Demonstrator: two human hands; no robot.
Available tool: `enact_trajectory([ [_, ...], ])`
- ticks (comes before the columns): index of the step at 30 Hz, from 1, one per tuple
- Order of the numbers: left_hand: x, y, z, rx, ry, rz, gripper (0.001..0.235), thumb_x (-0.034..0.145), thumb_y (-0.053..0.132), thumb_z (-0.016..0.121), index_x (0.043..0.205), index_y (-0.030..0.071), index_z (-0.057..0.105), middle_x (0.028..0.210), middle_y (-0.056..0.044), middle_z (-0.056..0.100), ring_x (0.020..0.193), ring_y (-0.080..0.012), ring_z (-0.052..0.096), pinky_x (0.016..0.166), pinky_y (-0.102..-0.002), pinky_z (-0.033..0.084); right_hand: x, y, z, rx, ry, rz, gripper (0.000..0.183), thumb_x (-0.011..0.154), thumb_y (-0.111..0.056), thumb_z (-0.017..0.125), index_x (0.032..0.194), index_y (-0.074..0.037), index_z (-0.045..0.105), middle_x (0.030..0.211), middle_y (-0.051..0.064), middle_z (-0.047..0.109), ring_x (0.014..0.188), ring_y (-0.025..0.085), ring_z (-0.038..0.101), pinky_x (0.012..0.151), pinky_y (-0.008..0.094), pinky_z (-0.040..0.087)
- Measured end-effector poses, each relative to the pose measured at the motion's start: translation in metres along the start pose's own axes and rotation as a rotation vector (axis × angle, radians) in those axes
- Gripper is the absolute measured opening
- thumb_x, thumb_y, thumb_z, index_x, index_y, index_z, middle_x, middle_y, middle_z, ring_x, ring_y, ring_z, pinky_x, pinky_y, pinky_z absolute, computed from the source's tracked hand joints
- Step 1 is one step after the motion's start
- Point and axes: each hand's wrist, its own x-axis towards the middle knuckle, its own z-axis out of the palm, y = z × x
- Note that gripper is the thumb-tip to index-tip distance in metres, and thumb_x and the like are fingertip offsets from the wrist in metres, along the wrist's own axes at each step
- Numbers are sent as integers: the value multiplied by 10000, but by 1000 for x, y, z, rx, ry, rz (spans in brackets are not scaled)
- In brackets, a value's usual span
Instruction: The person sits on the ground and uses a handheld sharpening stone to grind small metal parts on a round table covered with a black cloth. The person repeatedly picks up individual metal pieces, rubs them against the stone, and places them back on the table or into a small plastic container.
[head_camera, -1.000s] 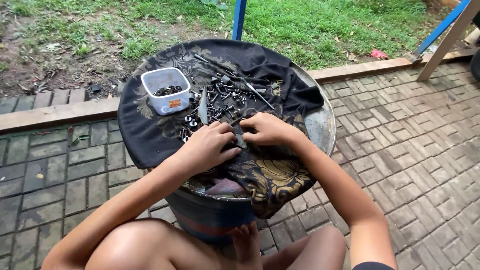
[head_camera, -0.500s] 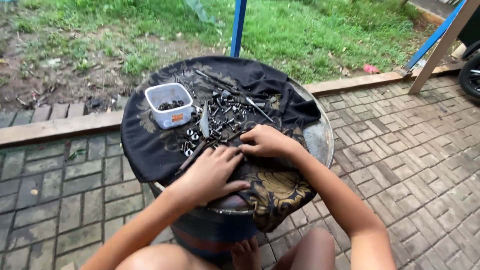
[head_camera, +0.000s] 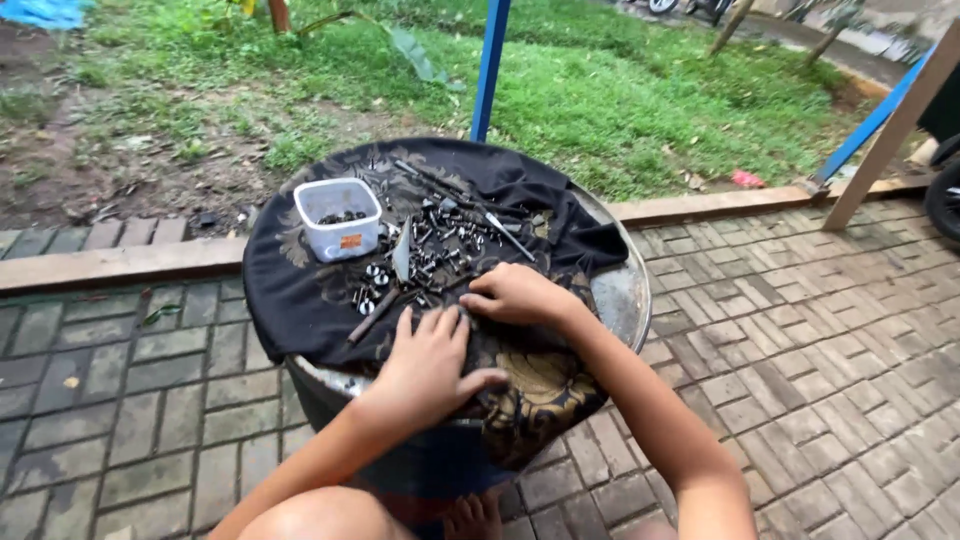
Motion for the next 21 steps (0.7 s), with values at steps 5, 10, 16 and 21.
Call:
enact_trajectory([
  [5, -6, -2, -14, -106, -32, -8, 911, 933, 771, 412, 1440, 17, 478, 1466, -181, 464, 1407, -327, 405, 1164, -628, 213, 0, 15, 8, 24, -39, -19, 298, 920, -471, 590, 898, -201, 715, 822, 139, 744, 882, 433, 710, 797, 532, 569],
  [10, -5, -8, -16, -114, -81, 6, 896, 944, 769, 403, 1461, 39, 459, 1496, -154, 433, 1432, -301, 365, 1165, -567, 222, -7, 4, 1, 12, 26, -82, 290, 898, -447, 640, 907, -158, 652, 801, 167, 717, 852, 446, 701, 747, 544, 566],
  [16, -3, -11, -24, -145, -126, 15, 890, 944, 768, 411, 1470, 50, 442, 1506, -147, 413, 1436, -301, 341, 1154, -538, 238, -9, -3, -9, -11, 54, -138, 297, 877, -379, 659, 1015, -129, 580, 861, 198, 711, 894, 461, 701, 748, 576, 561],
  [21, -3, -16, -29, -145, -146, 67, 855, 957, 745, 425, 1487, 74, 431, 1496, -132, 414, 1426, -291, 344, 1109, -514, 281, -14, -8, -12, 13, 44, -169, 269, 869, -333, 635, 1018, -113, 595, 944, 142, 734, 941, 430, 699, 773, 573, 562],
])
